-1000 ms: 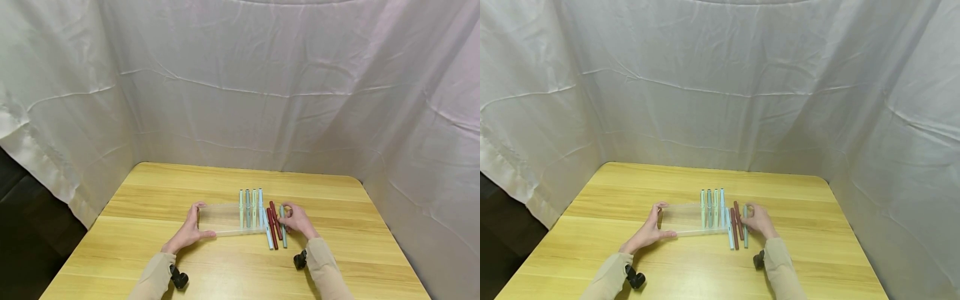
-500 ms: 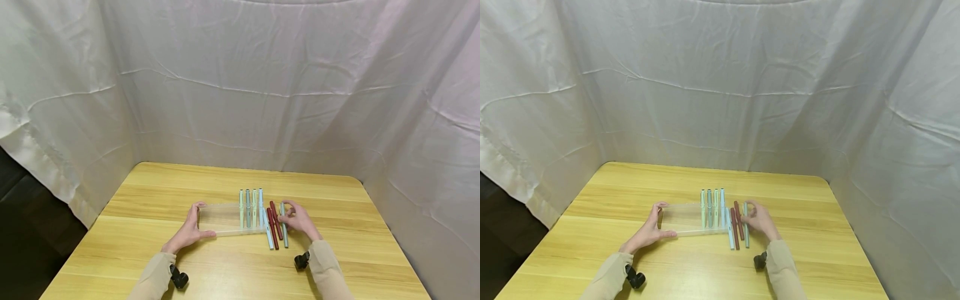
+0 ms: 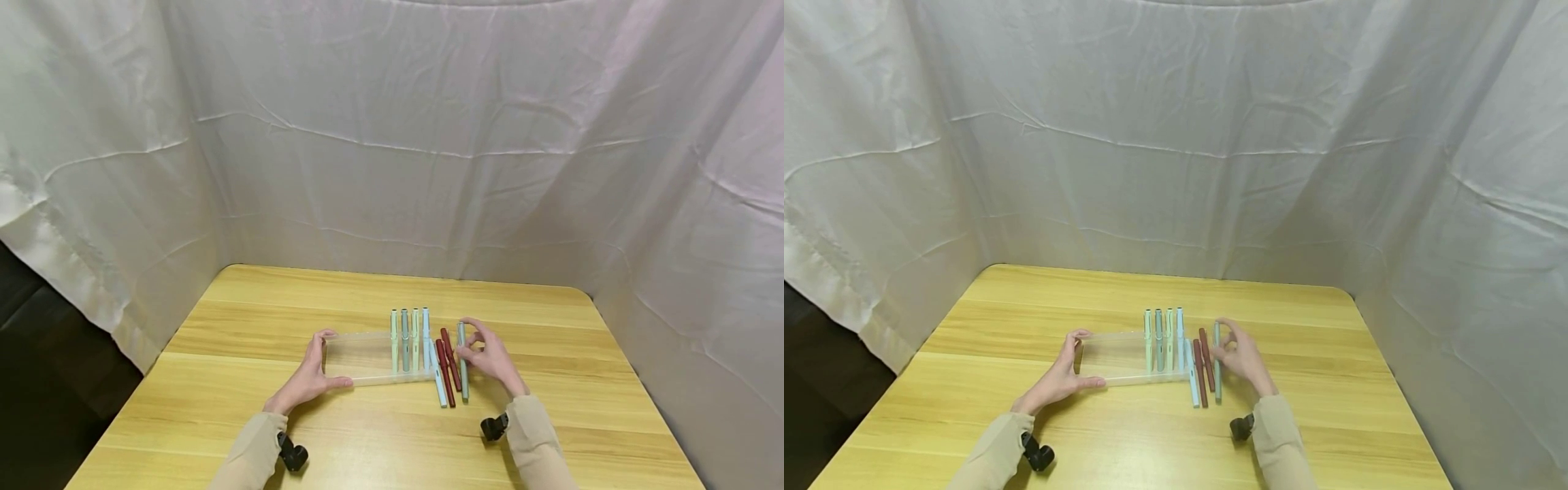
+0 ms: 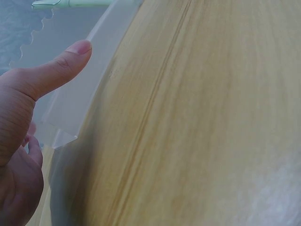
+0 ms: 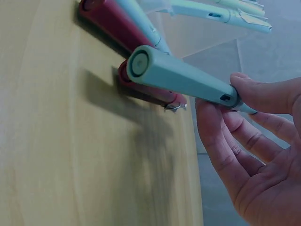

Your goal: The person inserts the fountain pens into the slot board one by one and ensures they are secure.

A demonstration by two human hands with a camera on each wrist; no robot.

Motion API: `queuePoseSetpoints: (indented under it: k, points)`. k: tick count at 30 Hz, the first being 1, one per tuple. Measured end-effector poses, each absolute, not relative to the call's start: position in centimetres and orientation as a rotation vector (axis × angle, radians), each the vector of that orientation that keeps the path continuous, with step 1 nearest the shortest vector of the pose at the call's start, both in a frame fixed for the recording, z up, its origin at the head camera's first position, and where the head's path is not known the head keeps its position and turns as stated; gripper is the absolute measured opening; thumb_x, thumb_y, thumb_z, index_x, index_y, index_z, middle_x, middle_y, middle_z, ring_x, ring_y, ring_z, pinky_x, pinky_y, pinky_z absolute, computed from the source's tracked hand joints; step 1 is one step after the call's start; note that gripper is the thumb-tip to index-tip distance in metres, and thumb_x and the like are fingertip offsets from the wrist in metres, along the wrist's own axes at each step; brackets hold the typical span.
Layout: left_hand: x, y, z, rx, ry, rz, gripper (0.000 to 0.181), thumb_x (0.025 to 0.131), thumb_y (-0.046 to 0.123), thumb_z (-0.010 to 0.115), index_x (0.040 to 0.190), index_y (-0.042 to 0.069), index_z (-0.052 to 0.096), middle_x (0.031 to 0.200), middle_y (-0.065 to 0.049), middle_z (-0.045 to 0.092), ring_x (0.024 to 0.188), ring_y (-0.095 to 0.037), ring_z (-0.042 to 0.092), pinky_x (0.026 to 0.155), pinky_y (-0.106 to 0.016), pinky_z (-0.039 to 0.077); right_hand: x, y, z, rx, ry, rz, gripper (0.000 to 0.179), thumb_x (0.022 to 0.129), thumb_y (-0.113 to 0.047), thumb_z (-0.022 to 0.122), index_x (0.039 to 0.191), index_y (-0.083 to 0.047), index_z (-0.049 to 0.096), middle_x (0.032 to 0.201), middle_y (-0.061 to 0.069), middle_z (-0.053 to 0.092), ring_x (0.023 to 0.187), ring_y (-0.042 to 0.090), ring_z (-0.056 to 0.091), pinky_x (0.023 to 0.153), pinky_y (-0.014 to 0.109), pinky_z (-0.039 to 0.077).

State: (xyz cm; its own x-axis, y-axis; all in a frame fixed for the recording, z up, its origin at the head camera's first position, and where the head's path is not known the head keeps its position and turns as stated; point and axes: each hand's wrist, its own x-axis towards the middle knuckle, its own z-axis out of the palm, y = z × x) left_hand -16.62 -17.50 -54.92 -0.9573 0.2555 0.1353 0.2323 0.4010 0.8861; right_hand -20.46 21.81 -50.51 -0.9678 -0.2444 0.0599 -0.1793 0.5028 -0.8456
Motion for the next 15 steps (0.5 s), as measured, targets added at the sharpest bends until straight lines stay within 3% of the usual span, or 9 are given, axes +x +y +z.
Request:
queuePoseSetpoints:
  k: [4,15]
  points:
    - [-16.6,-17.5,-54.9,0.456,2.609,1.646,0.104,0.067,0.021,0.093,0.145,0.005,0.025,0.153,-0.025,0.026,0.151,-0.047,0.018,0.126,-0.063,0.014,-20.3,21.7,-50.2,-0.389,2.650,-1.533,0.061,0.092,-0.005,0.070,0.146,-0.006,0.043,0.095,0.023,0.063,0.064,0.035,0.069,0.064,0.044,0.065]
    - [-16.7,-17.5,-54.9,0.458,2.618,1.644,0.105,0.067,0.022,0.093,0.145,0.005,0.025,0.152,-0.025,0.027,0.150,-0.048,0.019,0.126,-0.065,0.014,-19.8,20.8,-49.2,-0.507,2.550,-1.674,0.059,0.096,-0.010,0.068,0.148,-0.011,0.040,0.097,0.026,0.062,0.067,0.027,0.072,0.068,0.051,0.064]
